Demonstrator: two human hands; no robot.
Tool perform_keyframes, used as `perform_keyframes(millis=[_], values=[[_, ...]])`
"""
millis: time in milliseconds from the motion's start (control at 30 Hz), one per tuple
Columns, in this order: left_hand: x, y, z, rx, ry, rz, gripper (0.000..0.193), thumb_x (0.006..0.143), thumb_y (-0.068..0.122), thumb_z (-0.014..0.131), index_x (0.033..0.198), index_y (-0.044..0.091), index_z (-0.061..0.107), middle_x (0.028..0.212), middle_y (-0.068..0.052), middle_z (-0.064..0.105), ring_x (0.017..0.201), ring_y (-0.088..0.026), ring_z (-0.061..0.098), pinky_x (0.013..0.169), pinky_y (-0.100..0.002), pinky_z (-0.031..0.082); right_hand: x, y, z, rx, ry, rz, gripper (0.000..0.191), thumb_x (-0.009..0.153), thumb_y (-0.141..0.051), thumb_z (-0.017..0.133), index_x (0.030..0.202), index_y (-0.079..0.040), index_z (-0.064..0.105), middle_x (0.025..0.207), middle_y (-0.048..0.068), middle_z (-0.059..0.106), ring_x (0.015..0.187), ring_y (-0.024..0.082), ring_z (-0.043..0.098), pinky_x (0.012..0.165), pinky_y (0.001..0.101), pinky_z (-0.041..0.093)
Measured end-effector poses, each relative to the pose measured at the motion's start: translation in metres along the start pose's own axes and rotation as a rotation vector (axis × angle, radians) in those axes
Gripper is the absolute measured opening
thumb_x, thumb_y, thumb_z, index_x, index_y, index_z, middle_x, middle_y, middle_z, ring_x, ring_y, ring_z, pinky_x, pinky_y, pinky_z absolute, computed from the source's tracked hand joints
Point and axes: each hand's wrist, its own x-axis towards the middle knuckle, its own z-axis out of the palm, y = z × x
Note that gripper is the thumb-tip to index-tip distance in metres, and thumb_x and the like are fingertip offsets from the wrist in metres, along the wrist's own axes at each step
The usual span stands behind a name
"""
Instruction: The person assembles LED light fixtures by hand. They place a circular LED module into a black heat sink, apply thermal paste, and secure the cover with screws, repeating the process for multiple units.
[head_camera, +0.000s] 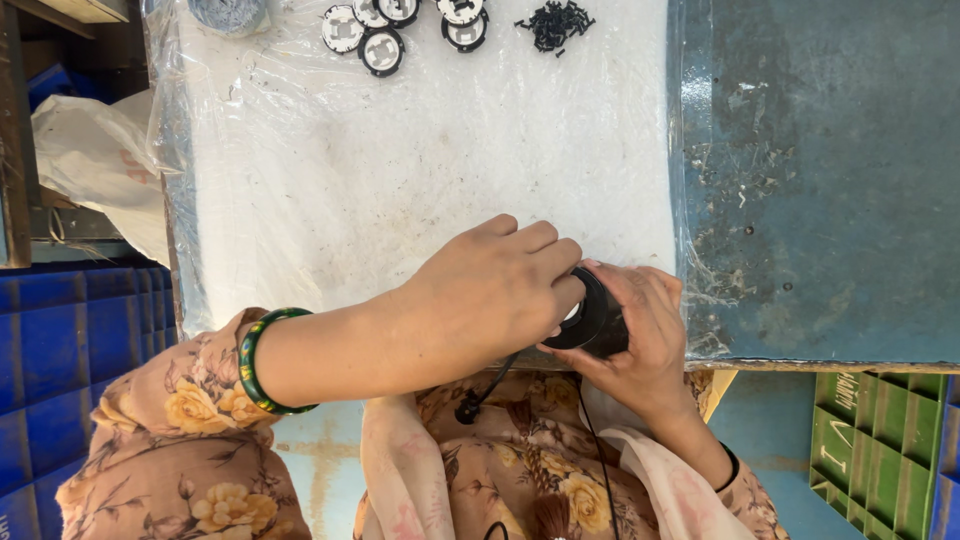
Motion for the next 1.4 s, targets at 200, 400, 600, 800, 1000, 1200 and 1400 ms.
perform_keyframes(millis=[200,400,600,800,1000,1200,1400], values=[[0.0,0.001,0.003,-0.03,0.092,-0.028,0.036,0.073,0.029,0.07,0.1,0.005,0.067,0.096,-0.006,0.062,0.097,-0.025,0.061,0.08,-0.038,0.048,0.0,0.0,0.0,-0.007,0.01,-0.005,0.08,0.065,-0.04,0.095,0.125,0.0,0.06,0.114,0.014,0.068,0.103,0.034,0.065,0.099,0.0459,0.043],[-0.007,-0.006,-0.002,-0.053,0.081,-0.042,0.029,0.075,0.022,0.072,0.1,0.006,0.066,0.095,-0.006,0.062,0.097,-0.025,0.062,0.08,-0.038,0.049,0.003,-0.002,-0.002,0.003,-0.008,0.003,0.079,0.066,-0.039,0.094,0.126,-0.001,0.06,0.115,0.012,0.069,0.102,0.031,0.066,0.099,0.0452,0.043],[-0.003,-0.001,0.004,-0.07,0.057,-0.045,0.018,0.075,0.018,0.07,0.09,0.007,0.066,0.09,-0.006,0.063,0.093,-0.026,0.063,0.077,-0.039,0.049,0.004,-0.003,-0.002,0.012,-0.007,-0.003,0.078,0.066,-0.04,0.094,0.126,-0.002,0.06,0.115,0.012,0.069,0.102,0.031,0.066,0.098,0.044,0.043],[0.0,0.003,0.006,-0.036,0.049,-0.038,0.018,0.074,0.019,0.072,0.087,0.007,0.067,0.088,-0.007,0.064,0.091,-0.026,0.064,0.075,-0.039,0.048,0.003,-0.002,-0.001,0.009,0.004,-0.007,0.078,0.067,-0.039,0.094,0.127,-0.001,0.06,0.115,0.013,0.069,0.102,0.031,0.066,0.099,0.0443,0.043],[0.003,0.004,0.008,-0.048,0.017,-0.041,0.021,0.073,0.022,0.072,0.084,0.005,0.068,0.085,-0.008,0.066,0.088,-0.026,0.065,0.076,-0.039,0.049,0.002,0.0,-0.001,0.012,0.001,-0.013,0.078,0.069,-0.038,0.093,0.128,-0.001,0.06,0.116,0.013,0.069,0.104,0.031,0.067,0.099,0.0446,0.043],[0.004,0.004,0.009,-0.042,0.015,-0.022,0.014,0.075,0.017,0.069,0.086,0.008,0.069,0.089,-0.007,0.065,0.092,-0.025,0.064,0.078,-0.039,0.05,0.0,0.002,-0.001,0.006,-0.005,-0.017,0.081,0.067,-0.039,0.093,0.129,0.0,0.059,0.115,0.015,0.068,0.103,0.033,0.066,0.099,0.0456,0.043],[-0.001,-0.001,0.005,-0.149,0.094,0.002,0.017,0.076,0.021,0.07,0.087,0.009,0.067,0.095,-0.006,0.064,0.097,-0.026,0.061,0.078,-0.039,0.05,0.0,0.002,0.0,-0.006,0.012,-0.024,0.081,0.067,-0.042,0.094,0.127,0.0,0.059,0.112,0.014,0.067,0.102,0.034,0.065,0.098,0.0462,0.043]])
